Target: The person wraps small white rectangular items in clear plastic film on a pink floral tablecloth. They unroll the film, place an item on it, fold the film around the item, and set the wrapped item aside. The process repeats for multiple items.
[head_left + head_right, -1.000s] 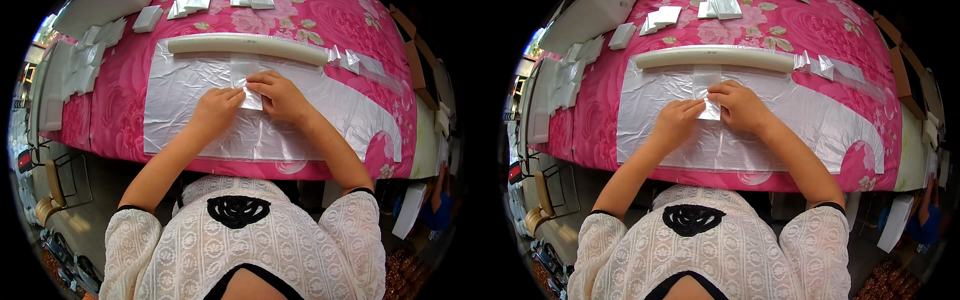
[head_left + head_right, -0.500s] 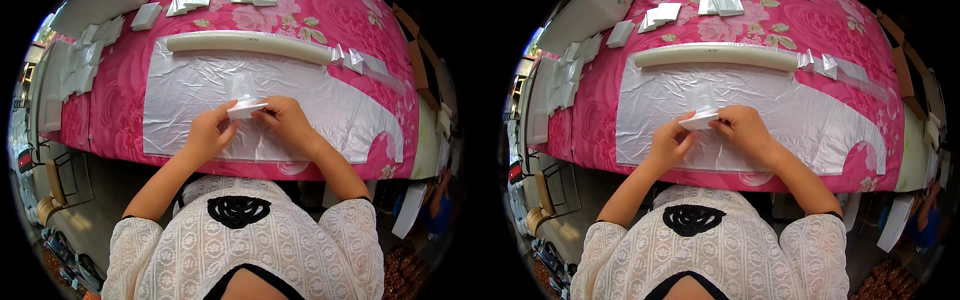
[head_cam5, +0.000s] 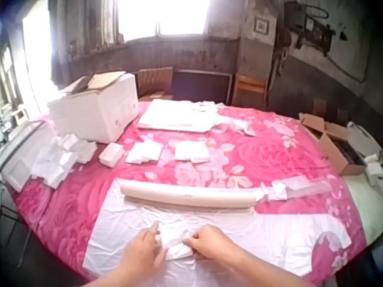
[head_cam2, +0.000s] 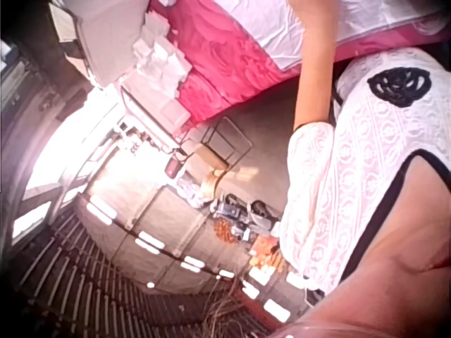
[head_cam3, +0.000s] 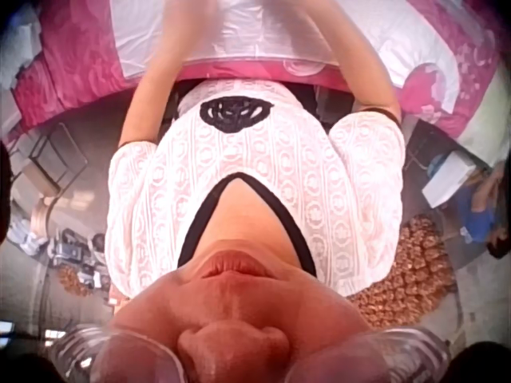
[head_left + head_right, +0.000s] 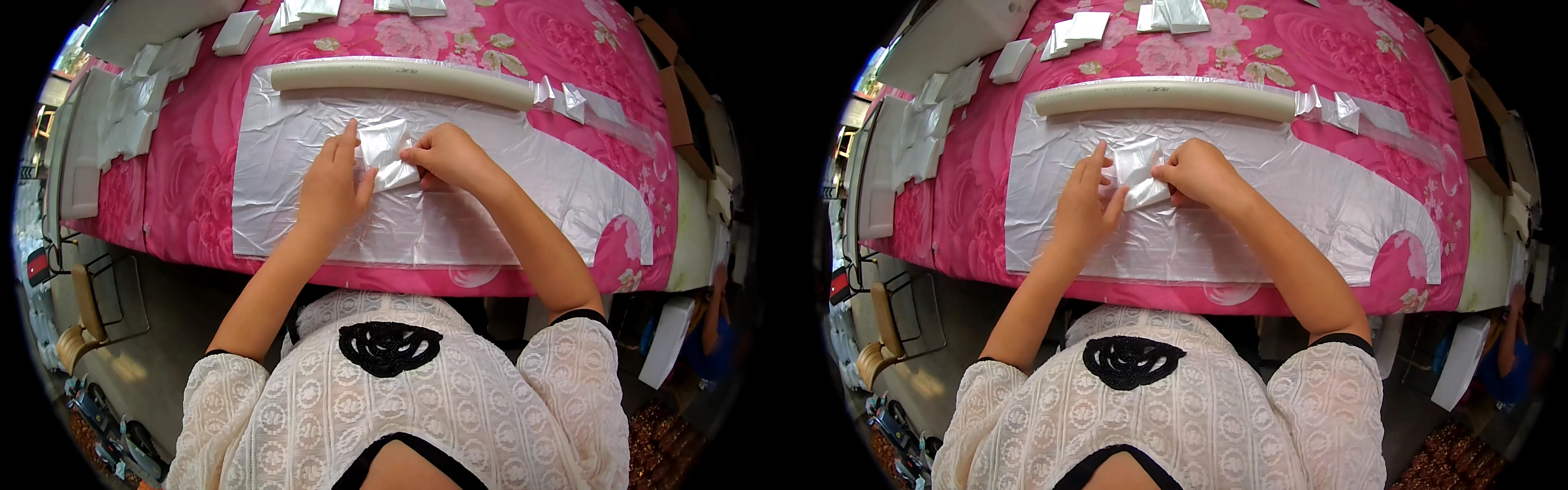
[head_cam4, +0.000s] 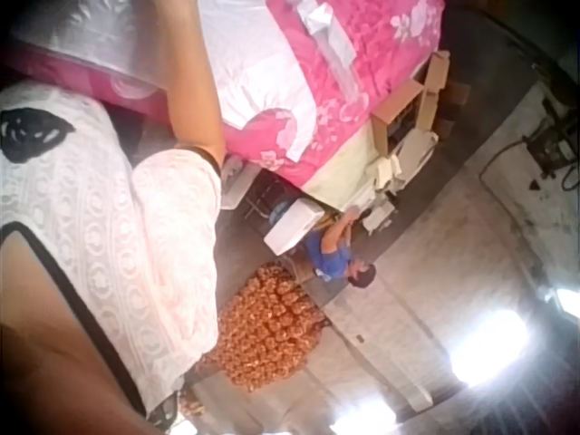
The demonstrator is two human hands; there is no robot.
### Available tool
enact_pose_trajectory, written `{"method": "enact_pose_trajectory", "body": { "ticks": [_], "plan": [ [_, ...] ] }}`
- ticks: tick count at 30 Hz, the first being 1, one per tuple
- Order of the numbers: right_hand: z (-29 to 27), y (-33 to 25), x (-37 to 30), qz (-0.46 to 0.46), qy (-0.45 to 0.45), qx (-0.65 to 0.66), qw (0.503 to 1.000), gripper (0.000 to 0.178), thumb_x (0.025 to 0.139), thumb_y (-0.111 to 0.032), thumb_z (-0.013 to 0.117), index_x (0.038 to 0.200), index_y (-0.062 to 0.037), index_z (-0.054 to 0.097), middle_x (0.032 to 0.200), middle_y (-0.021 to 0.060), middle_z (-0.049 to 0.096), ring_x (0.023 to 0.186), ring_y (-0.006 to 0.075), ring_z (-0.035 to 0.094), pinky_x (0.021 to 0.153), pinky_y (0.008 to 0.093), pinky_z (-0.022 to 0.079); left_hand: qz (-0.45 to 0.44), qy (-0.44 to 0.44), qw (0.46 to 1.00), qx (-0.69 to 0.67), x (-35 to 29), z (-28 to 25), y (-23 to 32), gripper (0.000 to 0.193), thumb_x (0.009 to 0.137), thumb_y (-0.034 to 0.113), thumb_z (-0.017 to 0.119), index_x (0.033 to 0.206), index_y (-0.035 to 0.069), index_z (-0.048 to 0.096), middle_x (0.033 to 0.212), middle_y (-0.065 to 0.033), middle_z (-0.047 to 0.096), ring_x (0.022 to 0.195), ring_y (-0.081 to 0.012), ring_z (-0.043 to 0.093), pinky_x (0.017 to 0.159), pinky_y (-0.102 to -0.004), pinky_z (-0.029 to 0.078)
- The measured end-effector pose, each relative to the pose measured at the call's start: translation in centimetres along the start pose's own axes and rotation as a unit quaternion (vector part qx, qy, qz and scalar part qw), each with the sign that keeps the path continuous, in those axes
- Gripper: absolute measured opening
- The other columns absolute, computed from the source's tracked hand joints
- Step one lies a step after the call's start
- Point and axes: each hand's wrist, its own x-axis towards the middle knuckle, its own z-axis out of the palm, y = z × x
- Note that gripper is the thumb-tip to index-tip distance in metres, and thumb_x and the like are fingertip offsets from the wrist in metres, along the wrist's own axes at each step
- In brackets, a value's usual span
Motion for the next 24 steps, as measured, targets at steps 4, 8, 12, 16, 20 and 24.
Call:
{"method": "enact_pose_trajectory", "body": {
  "ticks": [4, 8, 12, 16, 20, 24],
  "plan": [
    [0.0, 0.8, 0.6, -0.010, -0.006, 0.003, 1.000, 0.034, 0.083, -0.026, 0.063, 0.062, 0.0007, 0.060, 0.054, 0.0033, 0.055, 0.045, 0.0088, 0.052, 0.042, 0.0231, 0.040, 0.145, -0.037, 0.984, 0.096, -0.3, 1.7, 2.1, 0.076, 0.077, 0.027, 0.065, 0.135, -0.006, 0.029, 0.137, -0.0218, 0.035, 0.127, -0.0342, 0.035, 0.104, -0.0442, 0.028],
    [0.5, 0.1, -0.4, 0.010, 0.029, 0.025, 0.999, 0.028, 0.078, -0.023, 0.067, 0.065, 0.0009, 0.060, 0.056, 0.0055, 0.057, 0.046, 0.0112, 0.054, 0.044, 0.0244, 0.043, 0.076, -0.076, 0.986, 0.130, -1.1, 3.7, 1.1, 0.096, 0.076, 0.052, 0.058, 0.138, -0.008, 0.016, 0.145, -0.0237, 0.019, 0.137, -0.0346, 0.016, 0.110, -0.0476, 0.013],
    [0.7, -0.1, -2.4, -0.092, 0.113, -0.212, 0.966, 0.022, 0.070, -0.019, 0.072, 0.076, -0.0007, 0.062, 0.070, 0.0088, 0.063, 0.063, 0.0199, 0.061, 0.058, 0.0302, 0.048, 0.080, -0.085, 0.984, 0.134, -1.2, 3.6, 0.9, 0.100, 0.075, 0.055, 0.057, 0.138, -0.009, 0.014, 0.146, -0.0250, 0.016, 0.138, -0.0351, 0.012, 0.110, -0.0484, 0.010],
    [0.4, -1.3, -3.0, -0.169, 0.161, -0.365, 0.901, 0.034, 0.068, -0.021, 0.073, 0.094, -0.0029, 0.060, 0.096, 0.0105, 0.063, 0.089, 0.0268, 0.059, 0.076, 0.0351, 0.047, 0.076, -0.027, 0.994, 0.076, -1.8, 2.8, 0.9, 0.092, 0.076, 0.046, 0.062, 0.137, -0.008, 0.019, 0.144, -0.0248, 0.020, 0.136, -0.0338, 0.017, 0.109, -0.0462, 0.013],
    [2.5, -1.6, 0.7, -0.439, 0.164, -0.365, 0.804, 0.052, 0.076, -0.030, 0.066, 0.118, -0.0028, 0.052, 0.125, 0.0169, 0.049, 0.117, 0.0323, 0.045, 0.096, 0.0394, 0.037, -0.027, -0.017, 0.982, -0.189, -5.2, -1.1, 0.2, 0.064, 0.078, 0.016, 0.064, 0.132, -0.003, 0.036, 0.131, -0.0234, 0.043, 0.122, -0.0293, 0.043, 0.101, -0.0418, 0.034],
    [7.2, -1.0, 2.5, -0.364, 0.100, -0.346, 0.859, 0.069, 0.083, -0.044, 0.054, 0.133, 0.0008, 0.038, 0.143, 0.0243, 0.024, 0.134, 0.0375, 0.020, 0.109, 0.0484, 0.016, -0.285, -0.180, 0.828, -0.448, -10.3, -5.3, -1.3, 0.027, 0.087, 0.008, 0.056, 0.112, -0.003, 0.056, 0.104, -0.0115, 0.063, 0.097, -0.0183, 0.060, 0.087, -0.0299, 0.046]
  ]
}}
